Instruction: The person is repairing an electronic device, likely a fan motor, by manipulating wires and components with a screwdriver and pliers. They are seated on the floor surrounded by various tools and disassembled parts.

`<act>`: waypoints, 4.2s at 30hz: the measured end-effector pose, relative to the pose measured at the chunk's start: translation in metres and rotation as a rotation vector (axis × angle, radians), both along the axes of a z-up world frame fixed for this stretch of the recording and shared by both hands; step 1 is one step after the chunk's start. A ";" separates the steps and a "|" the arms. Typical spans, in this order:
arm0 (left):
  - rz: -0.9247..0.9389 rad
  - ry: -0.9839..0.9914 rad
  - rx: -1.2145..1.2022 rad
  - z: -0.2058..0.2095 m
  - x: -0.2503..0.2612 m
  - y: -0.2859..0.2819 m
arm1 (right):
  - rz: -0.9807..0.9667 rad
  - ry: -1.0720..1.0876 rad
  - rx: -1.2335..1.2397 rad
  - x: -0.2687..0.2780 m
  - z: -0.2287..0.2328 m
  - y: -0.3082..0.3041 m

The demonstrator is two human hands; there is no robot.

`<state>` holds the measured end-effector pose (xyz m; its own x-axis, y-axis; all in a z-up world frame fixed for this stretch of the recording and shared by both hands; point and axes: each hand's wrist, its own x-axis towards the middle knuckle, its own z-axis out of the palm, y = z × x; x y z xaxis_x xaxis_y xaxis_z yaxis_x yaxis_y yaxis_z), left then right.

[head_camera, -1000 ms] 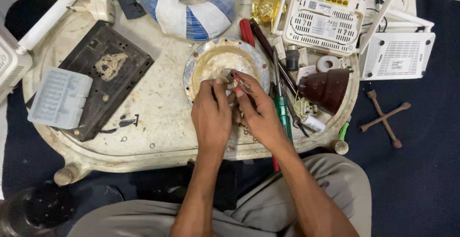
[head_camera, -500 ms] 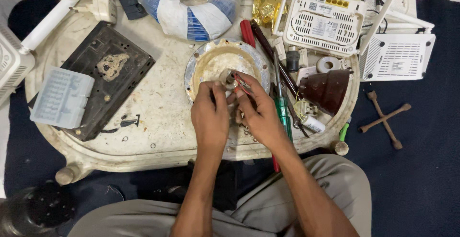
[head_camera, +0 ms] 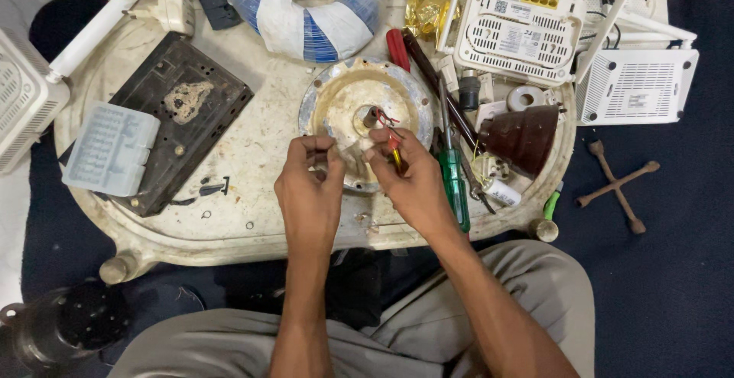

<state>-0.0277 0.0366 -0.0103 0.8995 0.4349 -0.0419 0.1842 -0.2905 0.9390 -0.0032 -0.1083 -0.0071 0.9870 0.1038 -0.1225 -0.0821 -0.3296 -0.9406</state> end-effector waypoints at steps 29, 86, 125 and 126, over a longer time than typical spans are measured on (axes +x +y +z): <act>-0.099 -0.070 -0.620 -0.007 0.002 0.010 | -0.010 0.470 0.342 0.010 0.009 0.001; -0.378 0.352 0.560 -0.034 -0.027 0.024 | -0.030 -0.156 -0.120 0.027 0.012 -0.003; -0.285 -0.290 0.169 0.019 0.025 -0.018 | 0.068 -0.208 -0.174 0.021 -0.013 -0.017; -0.254 -0.293 0.182 0.017 0.025 -0.021 | 0.071 -0.163 -0.174 0.020 -0.013 -0.017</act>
<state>-0.0028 0.0156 0.0062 0.9416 0.1743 0.2882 -0.1817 -0.4577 0.8703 0.0163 -0.1255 -0.0198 0.9862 0.1651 0.0152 0.0950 -0.4870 -0.8682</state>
